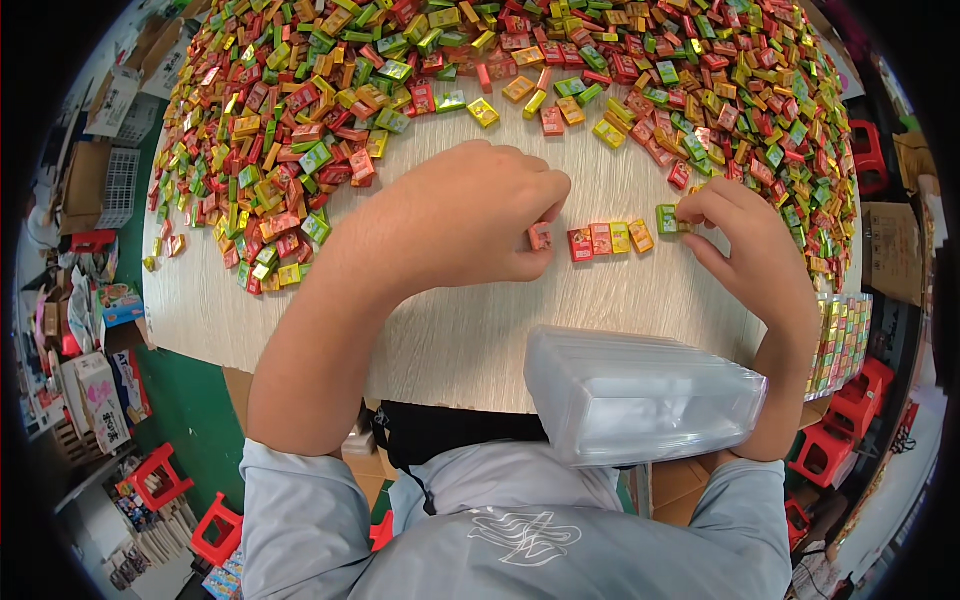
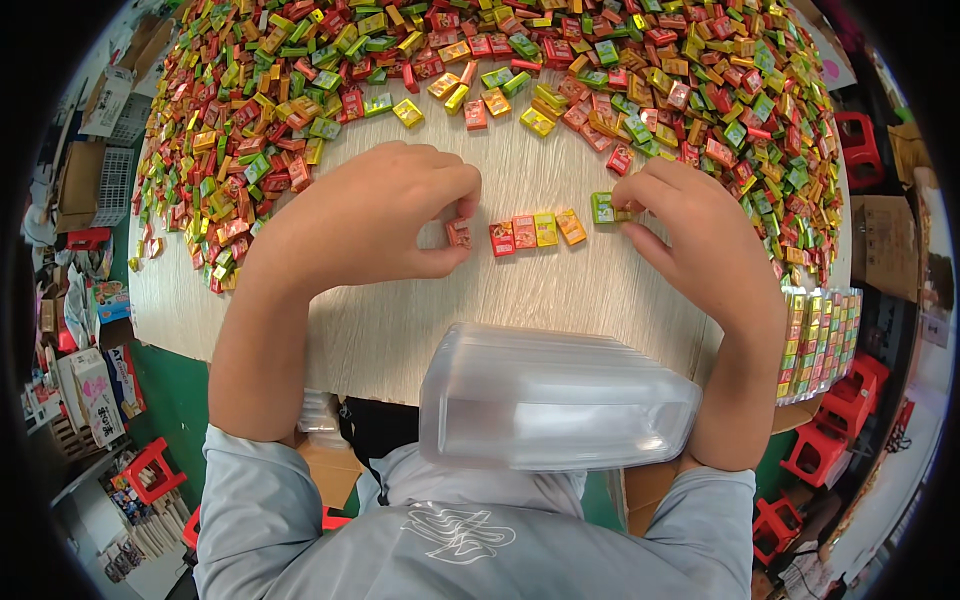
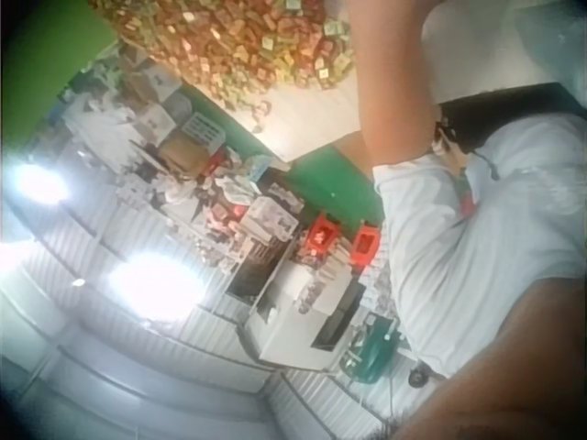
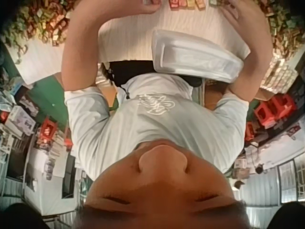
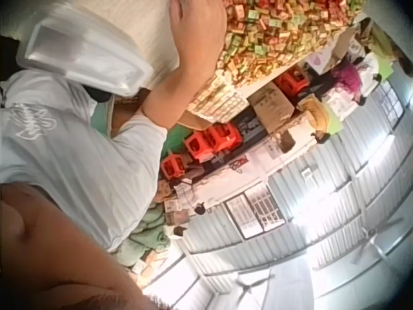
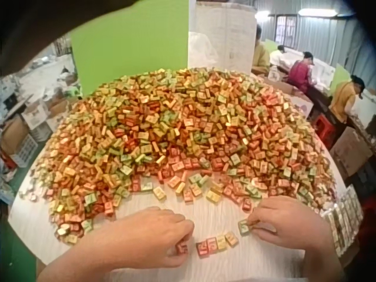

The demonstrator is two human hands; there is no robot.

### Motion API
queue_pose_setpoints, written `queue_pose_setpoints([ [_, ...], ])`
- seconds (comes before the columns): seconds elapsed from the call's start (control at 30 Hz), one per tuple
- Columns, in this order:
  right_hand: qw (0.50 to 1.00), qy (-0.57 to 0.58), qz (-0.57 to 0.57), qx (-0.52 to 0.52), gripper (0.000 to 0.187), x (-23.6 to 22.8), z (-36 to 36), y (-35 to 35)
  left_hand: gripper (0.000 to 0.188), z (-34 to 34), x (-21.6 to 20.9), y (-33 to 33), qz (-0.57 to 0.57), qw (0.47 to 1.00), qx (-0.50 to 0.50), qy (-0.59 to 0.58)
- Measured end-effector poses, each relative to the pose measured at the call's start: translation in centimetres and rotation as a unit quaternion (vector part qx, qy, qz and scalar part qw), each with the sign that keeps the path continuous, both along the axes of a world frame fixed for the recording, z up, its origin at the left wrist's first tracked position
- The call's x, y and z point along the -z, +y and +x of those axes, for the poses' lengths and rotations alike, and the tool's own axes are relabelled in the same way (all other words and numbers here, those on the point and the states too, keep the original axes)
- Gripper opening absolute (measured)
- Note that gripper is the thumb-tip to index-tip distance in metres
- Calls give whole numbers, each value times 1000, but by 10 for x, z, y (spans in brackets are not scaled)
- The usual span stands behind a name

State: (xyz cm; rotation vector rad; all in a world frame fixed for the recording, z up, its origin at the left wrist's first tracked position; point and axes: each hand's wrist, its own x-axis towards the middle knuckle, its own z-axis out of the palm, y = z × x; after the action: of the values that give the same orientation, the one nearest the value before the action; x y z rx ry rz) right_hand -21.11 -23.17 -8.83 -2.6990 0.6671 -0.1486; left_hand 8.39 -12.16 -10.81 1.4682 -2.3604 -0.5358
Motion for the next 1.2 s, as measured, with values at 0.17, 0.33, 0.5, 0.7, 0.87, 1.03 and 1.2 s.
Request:
queue_pose_setpoints([
  [0.17, 1000, 27, 6, 11, 25, 0, 3, 6, 23, -4, -2, -1, 64, 998, 1, -24],
  [0.33, 1000, 0, -10, 15, 26, 0, 10, 14, 32, -7, -4, 0, 65, 997, -4, -33],
  [0.5, 999, 6, 28, 31, 26, -3, 16, 19, 44, -12, 0, 7, 24, 1000, -4, -11],
  [0.7, 997, 10, 65, -31, 31, 1, 12, 14, 44, -28, 4, 13, -1, 1000, -4, -3],
  [0.87, 997, 14, 79, 12, 34, 3, 19, 20, 38, -32, 6, 11, -7, 1000, -12, -16],
  [1.03, 998, -7, 62, 9, 39, 7, 25, 22, 33, -33, 9, 9, -11, 1000, -20, -12],
  [1.2, 998, -2, 56, 6, 39, 13, 24, 19, 30, -31, 11, 4, -26, 999, -24, -12],
])
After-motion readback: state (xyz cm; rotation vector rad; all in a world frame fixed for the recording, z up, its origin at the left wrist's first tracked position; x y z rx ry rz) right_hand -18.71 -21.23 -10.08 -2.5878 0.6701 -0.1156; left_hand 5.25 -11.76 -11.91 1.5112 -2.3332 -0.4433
